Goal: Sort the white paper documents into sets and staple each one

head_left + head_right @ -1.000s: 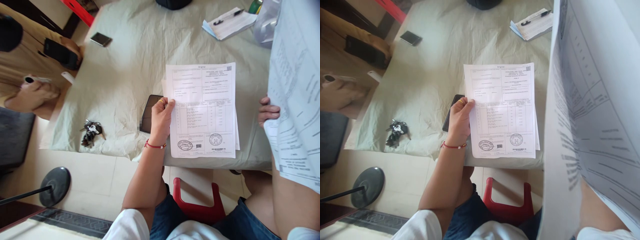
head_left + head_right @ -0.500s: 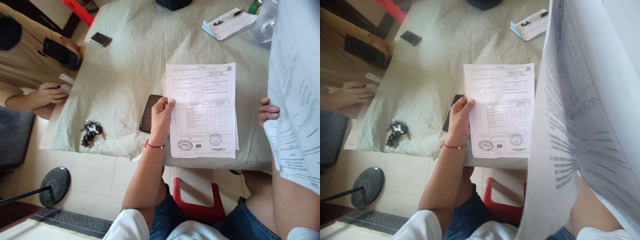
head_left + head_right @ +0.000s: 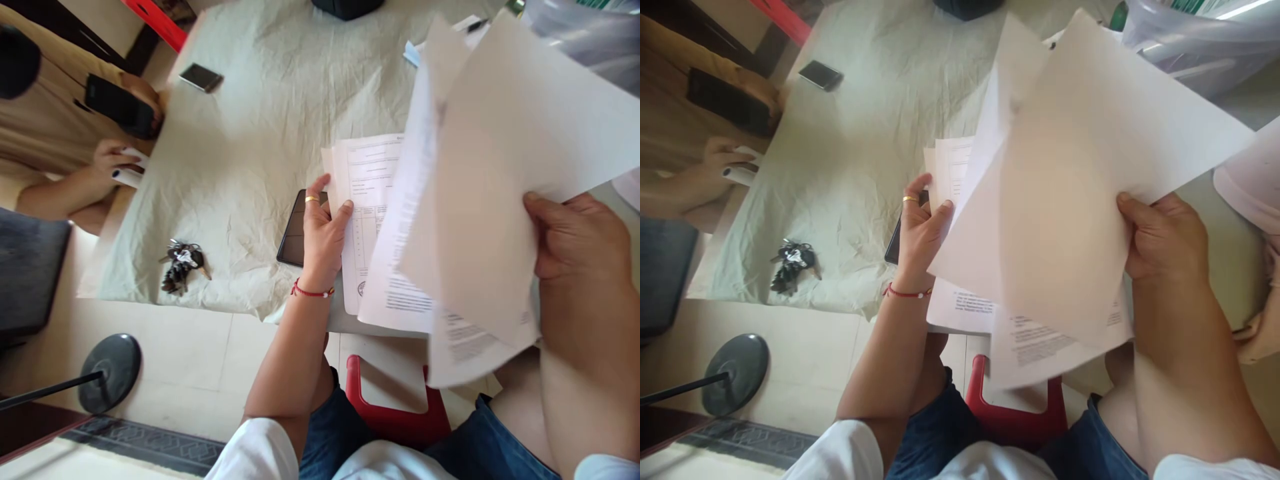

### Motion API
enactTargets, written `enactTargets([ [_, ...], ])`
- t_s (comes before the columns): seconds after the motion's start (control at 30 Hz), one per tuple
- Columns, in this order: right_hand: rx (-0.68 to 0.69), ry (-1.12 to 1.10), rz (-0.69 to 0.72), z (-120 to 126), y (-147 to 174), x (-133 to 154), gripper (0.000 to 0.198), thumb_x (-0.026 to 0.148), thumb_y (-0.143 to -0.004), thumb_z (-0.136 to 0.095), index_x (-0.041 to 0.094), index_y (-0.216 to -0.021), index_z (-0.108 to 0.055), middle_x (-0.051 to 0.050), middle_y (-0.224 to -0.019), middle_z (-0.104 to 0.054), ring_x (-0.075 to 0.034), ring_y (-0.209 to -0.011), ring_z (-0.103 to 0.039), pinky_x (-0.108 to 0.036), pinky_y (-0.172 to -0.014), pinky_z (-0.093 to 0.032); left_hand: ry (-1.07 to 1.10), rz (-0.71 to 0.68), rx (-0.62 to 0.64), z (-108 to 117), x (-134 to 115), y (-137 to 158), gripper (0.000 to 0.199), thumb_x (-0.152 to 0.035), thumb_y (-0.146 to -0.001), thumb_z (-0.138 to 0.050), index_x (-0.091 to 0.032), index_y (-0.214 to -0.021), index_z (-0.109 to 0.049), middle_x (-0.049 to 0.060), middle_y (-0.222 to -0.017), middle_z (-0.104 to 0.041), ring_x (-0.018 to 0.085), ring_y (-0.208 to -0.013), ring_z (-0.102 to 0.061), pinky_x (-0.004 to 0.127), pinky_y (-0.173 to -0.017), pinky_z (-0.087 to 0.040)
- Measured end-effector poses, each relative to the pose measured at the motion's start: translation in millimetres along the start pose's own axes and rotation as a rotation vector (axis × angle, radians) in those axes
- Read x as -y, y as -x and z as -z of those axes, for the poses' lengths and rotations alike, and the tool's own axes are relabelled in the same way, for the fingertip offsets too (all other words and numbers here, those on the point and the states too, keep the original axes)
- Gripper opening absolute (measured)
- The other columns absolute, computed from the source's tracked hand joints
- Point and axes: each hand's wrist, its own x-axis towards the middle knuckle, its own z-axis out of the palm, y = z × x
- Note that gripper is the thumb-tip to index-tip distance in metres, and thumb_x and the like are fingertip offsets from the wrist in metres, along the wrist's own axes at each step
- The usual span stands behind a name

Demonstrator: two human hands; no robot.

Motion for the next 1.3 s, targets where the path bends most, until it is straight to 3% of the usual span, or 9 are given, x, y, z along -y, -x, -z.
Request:
enactTargets([
  [0.07,-0.065,-0.011,-0.081,-3.5,2.5,-1.1,0.050,0.031,-0.045,-0.107,0.025,-0.091,-0.088,-0.008,-0.112,-0.089,-0.035,-0.109,-0.082,-0.064,-0.113,-0.065,-0.027,-0.003,-0.047,1.6,0.3,0.0,0.075,-0.042,-0.086,-0.103,-0.036,-0.148,-0.062,-0.011,-0.067,-0.048,0.012,-0.058,-0.056,0.025,-0.059,-0.045],
  [0.13,-0.112,-0.009,-0.104,-7.5,5.4,-0.4,0.052,0.027,-0.042,-0.102,0.024,-0.092,-0.091,-0.008,-0.111,-0.089,-0.033,-0.105,-0.082,-0.064,-0.117,-0.062,-0.006,0.006,-0.040,1.8,0.4,-0.7,0.074,-0.046,-0.084,-0.104,-0.034,-0.146,-0.065,-0.010,-0.069,-0.052,0.012,-0.062,-0.059,0.025,-0.060,-0.047],
  [0.27,-0.069,-0.002,-0.074,-10.5,8.5,2.2,0.047,0.026,-0.047,-0.101,0.022,-0.093,-0.091,-0.008,-0.108,-0.089,-0.029,-0.098,-0.081,-0.061,-0.115,-0.064,0.037,0.028,0.074,-1.8,-0.2,-1.8,0.044,-0.051,-0.084,-0.101,-0.025,-0.110,-0.077,0.001,-0.088,-0.075,0.018,-0.081,-0.074,0.028,-0.071,-0.059],
  [0.43,-0.053,0.016,-0.083,-10.6,9.6,2.3,0.046,0.027,-0.047,-0.104,0.021,-0.089,-0.088,-0.009,-0.106,-0.088,-0.029,-0.098,-0.081,-0.059,-0.108,-0.067,0.000,0.044,0.046,-5.9,-1.5,0.4,0.034,-0.048,-0.091,-0.095,-0.023,-0.089,-0.073,0.001,-0.085,-0.073,0.016,-0.075,-0.067,0.027,-0.071,-0.057],
  [0.57,-0.037,0.011,-0.077,-13.6,11.3,2.5,0.045,0.029,-0.048,-0.104,0.021,-0.090,-0.088,-0.008,-0.104,-0.087,-0.029,-0.098,-0.081,-0.061,-0.109,-0.068,-0.008,0.050,0.034,-7.4,-2.0,1.7,0.039,-0.053,-0.092,-0.095,-0.023,-0.087,-0.071,-0.001,-0.082,-0.069,0.013,-0.068,-0.059,0.025,-0.064,-0.050],
  [0.7,-0.029,-0.009,-0.081,-16.7,14.2,3.8,0.047,0.027,-0.049,-0.105,0.022,-0.093,-0.090,-0.007,-0.107,-0.089,-0.028,-0.100,-0.081,-0.057,-0.108,-0.068,0.018,0.059,0.063,-10.3,-2.2,2.8,0.043,-0.056,-0.090,-0.097,-0.023,-0.088,-0.069,0.000,-0.084,-0.072,0.014,-0.069,-0.064,0.027,-0.065,-0.054],
  [0.87,-0.011,-0.015,-0.089,-17.1,15.1,2.2,0.049,0.031,-0.047,-0.109,0.023,-0.092,-0.090,-0.006,-0.106,-0.089,-0.026,-0.098,-0.081,-0.053,-0.106,-0.068,0.030,0.069,0.103,-12.9,-2.7,4.1,0.035,-0.047,-0.089,-0.098,-0.024,-0.094,-0.073,0.003,-0.092,-0.080,0.018,-0.078,-0.074,0.029,-0.073,-0.062],
  [1.03,-0.017,-0.014,-0.102,-13.6,8.5,-0.5,0.056,0.031,-0.039,-0.110,0.021,-0.089,-0.086,-0.007,-0.096,-0.087,-0.022,-0.085,-0.076,-0.047,-0.093,-0.069,0.009,0.039,0.064,-9.5,-0.3,2.6,0.030,-0.043,-0.090,-0.095,-0.024,-0.092,-0.072,0.003,-0.094,-0.080,0.017,-0.078,-0.071,0.028,-0.071,-0.059],
  [1.3,-0.098,-0.022,-0.071,-13.5,4.2,1.8,0.057,0.031,-0.034,-0.109,0.020,-0.086,-0.088,-0.006,-0.093,-0.086,-0.020,-0.082,-0.074,-0.042,-0.088,-0.068,0.011,0.025,0.058,-7.4,3.7,1.1,0.017,-0.033,-0.095,-0.085,-0.023,-0.093,-0.071,0.003,-0.094,-0.079,0.016,-0.079,-0.069,0.027,-0.074,-0.058],
])
